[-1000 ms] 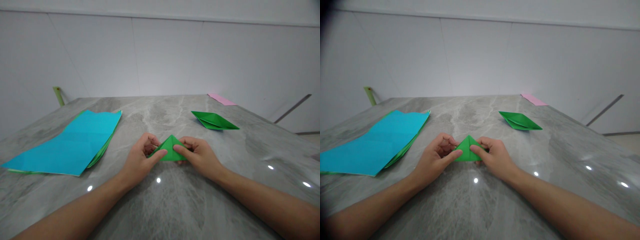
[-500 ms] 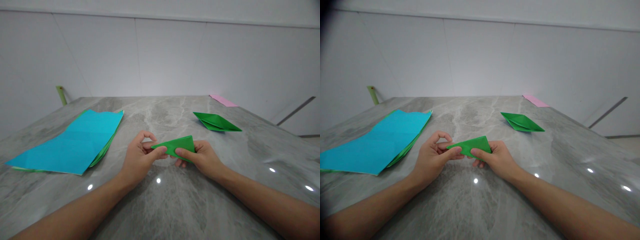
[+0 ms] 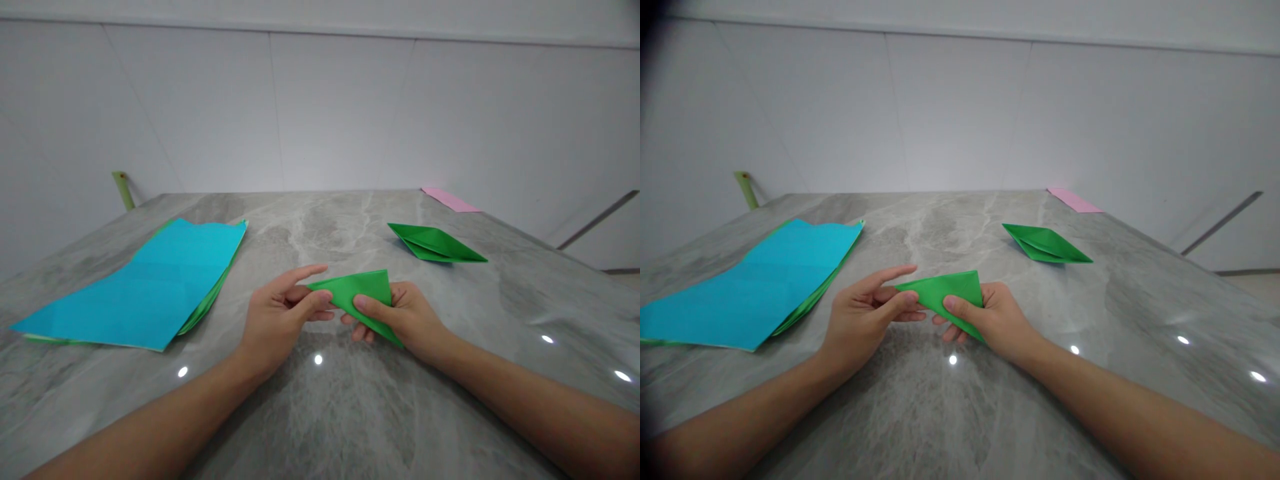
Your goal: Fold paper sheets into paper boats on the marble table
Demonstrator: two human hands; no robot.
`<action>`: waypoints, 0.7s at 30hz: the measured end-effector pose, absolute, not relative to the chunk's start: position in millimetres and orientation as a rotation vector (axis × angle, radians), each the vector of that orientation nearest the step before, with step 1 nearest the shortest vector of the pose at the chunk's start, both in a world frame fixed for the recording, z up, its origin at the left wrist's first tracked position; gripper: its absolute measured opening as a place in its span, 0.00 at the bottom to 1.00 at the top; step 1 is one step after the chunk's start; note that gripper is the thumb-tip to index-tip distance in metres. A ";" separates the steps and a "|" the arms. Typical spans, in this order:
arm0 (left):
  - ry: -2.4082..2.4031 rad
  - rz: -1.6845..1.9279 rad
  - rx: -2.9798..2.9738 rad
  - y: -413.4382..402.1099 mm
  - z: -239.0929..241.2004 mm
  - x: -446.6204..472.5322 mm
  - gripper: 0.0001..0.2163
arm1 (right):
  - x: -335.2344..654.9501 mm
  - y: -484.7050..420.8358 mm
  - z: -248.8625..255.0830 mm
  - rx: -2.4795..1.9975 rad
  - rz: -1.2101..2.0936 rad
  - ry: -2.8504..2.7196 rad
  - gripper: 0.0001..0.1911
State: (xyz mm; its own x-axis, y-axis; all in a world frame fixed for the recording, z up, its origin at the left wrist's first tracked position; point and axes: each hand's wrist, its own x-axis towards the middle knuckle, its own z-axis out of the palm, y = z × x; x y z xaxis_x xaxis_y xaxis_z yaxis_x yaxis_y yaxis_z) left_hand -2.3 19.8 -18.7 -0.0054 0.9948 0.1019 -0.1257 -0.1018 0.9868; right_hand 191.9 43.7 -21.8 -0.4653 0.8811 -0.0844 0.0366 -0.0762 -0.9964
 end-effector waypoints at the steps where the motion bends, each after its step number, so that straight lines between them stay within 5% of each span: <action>1: 1.069 1.349 1.200 19.8 -18.3 -2.4 0.12 | 191.7 43.6 -21.9 -1.008 1.629 -1.538 0.20; 5: 1.095 1.375 1.219 21.5 -18.8 -2.8 0.10 | 191.0 44.7 -23.0 -1.014 1.536 -1.517 0.21; 9: 1.118 1.399 1.213 23.4 -20.2 -3.1 0.13 | 191.5 46.1 -24.2 -0.962 1.333 -1.420 0.38; 13: 1.146 1.398 1.221 22.8 -20.6 -3.4 0.13 | 191.7 46.8 -23.8 -0.985 1.242 -1.430 0.26; 21: 1.151 1.387 1.263 19.9 -24.0 -3.5 0.14 | 190.4 47.2 -21.4 -1.053 1.278 -1.381 0.19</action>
